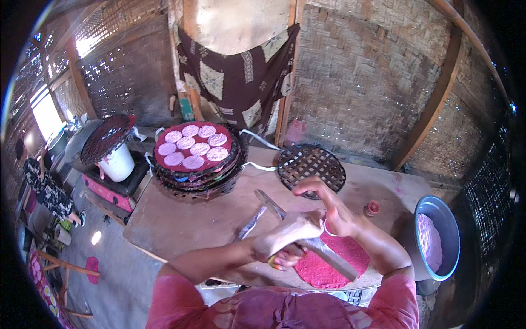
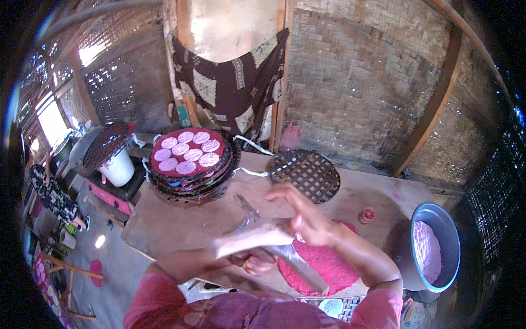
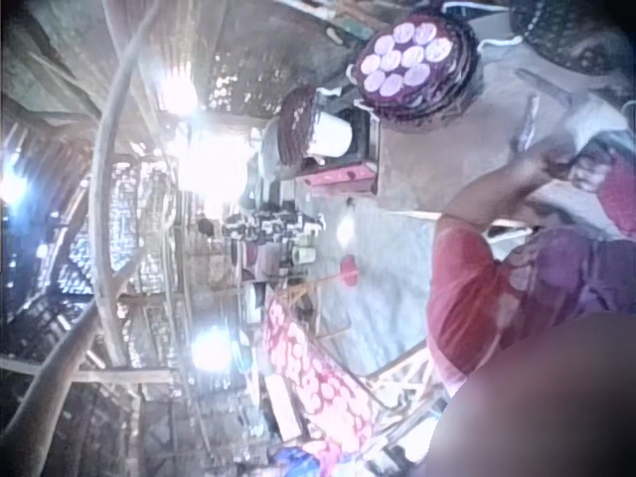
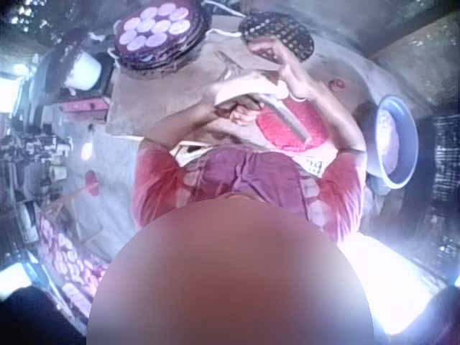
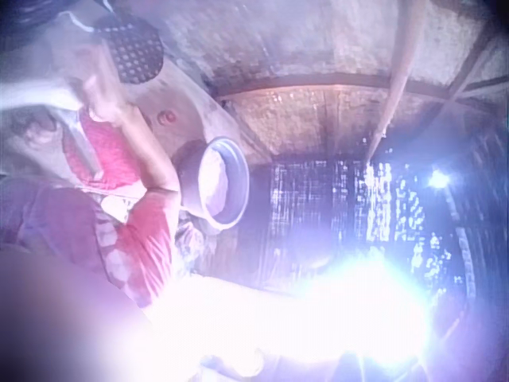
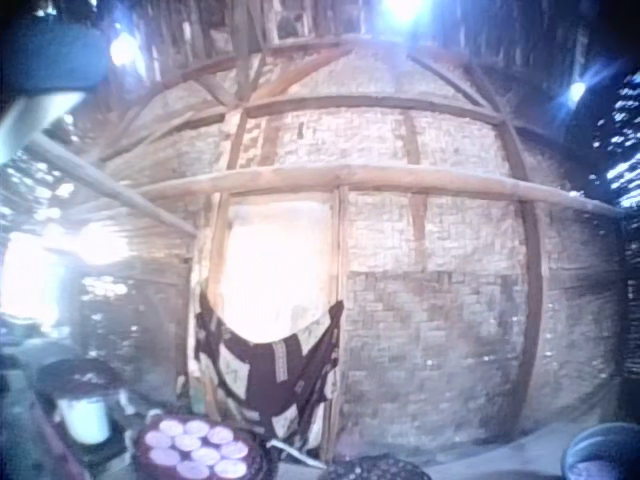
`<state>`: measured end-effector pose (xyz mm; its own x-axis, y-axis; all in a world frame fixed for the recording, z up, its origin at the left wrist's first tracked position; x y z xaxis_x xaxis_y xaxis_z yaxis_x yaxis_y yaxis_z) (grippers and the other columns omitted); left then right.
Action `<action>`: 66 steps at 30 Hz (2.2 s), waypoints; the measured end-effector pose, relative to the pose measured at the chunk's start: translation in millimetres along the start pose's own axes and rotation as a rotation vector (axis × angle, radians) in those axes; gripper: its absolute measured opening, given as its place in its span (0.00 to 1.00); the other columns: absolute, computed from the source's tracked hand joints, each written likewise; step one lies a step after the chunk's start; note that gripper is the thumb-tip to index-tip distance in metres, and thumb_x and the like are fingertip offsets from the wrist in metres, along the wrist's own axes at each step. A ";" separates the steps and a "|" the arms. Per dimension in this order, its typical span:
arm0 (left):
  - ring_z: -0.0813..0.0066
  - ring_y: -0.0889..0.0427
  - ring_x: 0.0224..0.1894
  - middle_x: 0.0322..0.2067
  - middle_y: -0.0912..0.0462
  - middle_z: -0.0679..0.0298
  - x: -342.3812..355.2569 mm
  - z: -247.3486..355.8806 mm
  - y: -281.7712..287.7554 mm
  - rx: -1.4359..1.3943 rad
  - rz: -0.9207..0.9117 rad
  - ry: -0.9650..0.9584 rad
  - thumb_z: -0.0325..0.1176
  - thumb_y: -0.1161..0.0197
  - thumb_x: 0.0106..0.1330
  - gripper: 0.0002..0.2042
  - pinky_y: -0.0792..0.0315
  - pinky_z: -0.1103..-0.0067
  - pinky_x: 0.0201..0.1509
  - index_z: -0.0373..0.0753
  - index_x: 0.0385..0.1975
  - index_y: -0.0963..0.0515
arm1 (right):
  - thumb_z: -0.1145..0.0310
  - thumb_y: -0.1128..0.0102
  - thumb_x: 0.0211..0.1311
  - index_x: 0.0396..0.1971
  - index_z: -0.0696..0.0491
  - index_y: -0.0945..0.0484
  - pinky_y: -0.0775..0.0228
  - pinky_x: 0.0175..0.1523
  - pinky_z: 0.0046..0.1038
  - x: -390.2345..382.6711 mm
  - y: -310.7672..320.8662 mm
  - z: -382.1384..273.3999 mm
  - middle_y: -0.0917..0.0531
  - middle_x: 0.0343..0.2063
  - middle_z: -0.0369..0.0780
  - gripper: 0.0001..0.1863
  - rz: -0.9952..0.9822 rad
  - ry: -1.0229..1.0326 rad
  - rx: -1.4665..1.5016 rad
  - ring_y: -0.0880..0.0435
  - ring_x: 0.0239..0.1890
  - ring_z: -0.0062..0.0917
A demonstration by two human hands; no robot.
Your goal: The person kneads a pink dough mixture in a large bowl, transferring it from a plastic bag and mixing it by hand. They then move to a table and handle a small amount of dough with a rolling pin and a small cup.
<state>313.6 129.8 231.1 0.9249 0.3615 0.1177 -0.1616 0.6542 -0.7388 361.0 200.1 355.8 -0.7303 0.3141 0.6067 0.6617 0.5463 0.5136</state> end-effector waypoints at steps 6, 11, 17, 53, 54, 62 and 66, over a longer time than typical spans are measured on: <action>0.85 0.30 0.15 0.15 0.31 0.71 -26.8 39.0 39.4 0.660 0.410 0.314 0.38 0.38 0.62 0.09 0.38 0.84 0.16 0.40 0.33 0.25 | 0.68 0.31 0.49 0.58 0.57 0.37 0.27 0.48 0.37 32.7 -41.9 -81.4 0.23 0.46 0.51 0.36 -0.450 0.179 -0.145 0.20 0.43 0.40; 0.62 0.19 0.24 0.23 0.19 0.60 -25.2 88.3 13.6 1.502 0.576 0.150 0.45 0.38 0.60 0.14 0.26 0.67 0.29 0.42 0.37 0.24 | 0.83 0.50 0.56 0.45 0.57 0.34 0.28 0.44 0.29 50.3 -3.2 -33.4 0.25 0.36 0.43 0.16 0.101 -0.170 -0.137 0.22 0.39 0.25; 0.54 0.18 0.34 0.31 0.17 0.54 -69.3 87.3 8.2 1.923 0.837 0.269 0.41 0.37 0.55 0.14 0.25 0.63 0.38 0.42 0.39 0.22 | 0.77 0.53 0.66 0.40 0.54 0.35 0.42 0.26 0.16 38.5 16.6 24.0 0.30 0.24 0.31 0.06 0.384 -0.322 -0.007 0.34 0.24 0.09; 0.72 0.24 0.42 0.41 0.20 0.60 -234.4 67.7 35.0 1.365 1.901 -0.939 0.32 0.35 0.63 0.13 0.29 0.74 0.47 0.30 0.43 0.22 | 0.64 0.48 0.61 0.42 0.55 0.25 0.30 0.48 0.47 -130.8 -230.0 159.8 0.25 0.39 0.48 0.13 -0.165 -0.590 -0.489 0.24 0.44 0.50; 0.72 0.24 0.41 0.40 0.20 0.60 -233.5 68.4 38.0 1.426 1.919 -0.914 0.31 0.34 0.63 0.13 0.30 0.74 0.47 0.30 0.43 0.22 | 0.67 0.49 0.61 0.43 0.56 0.26 0.29 0.48 0.47 -140.5 -222.4 167.7 0.23 0.38 0.49 0.13 -0.069 -0.701 -0.394 0.23 0.44 0.50; 0.71 0.21 0.37 0.35 0.19 0.61 -213.1 81.7 56.4 1.588 1.862 -0.872 0.26 0.37 0.61 0.10 0.27 0.73 0.41 0.32 0.42 0.22 | 0.72 0.52 0.57 0.55 0.57 0.38 0.24 0.40 0.40 -173.0 -154.3 172.7 0.20 0.37 0.52 0.23 0.077 -0.932 0.053 0.17 0.36 0.43; 0.71 0.21 0.37 0.35 0.19 0.61 -203.7 90.9 59.4 1.596 1.901 -0.855 0.27 0.37 0.61 0.11 0.27 0.73 0.41 0.32 0.42 0.22 | 0.67 0.53 0.66 0.54 0.50 0.37 0.39 0.23 0.20 -230.4 -37.8 98.1 0.28 0.25 0.34 0.18 0.447 -0.950 0.882 0.30 0.20 0.15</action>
<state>84.3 155.4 223.5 -0.5018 0.5806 0.6412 -0.5159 -0.7959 0.3169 487.6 183.3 137.1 -0.5562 0.8036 -0.2116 0.8035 0.4550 -0.3840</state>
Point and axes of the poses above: each hand's wrist, its own x-axis towards the middle knuckle, its own y-axis out of the back of the hand, z = x × y, the point moved 7 cm from there along x, towards the middle knuckle
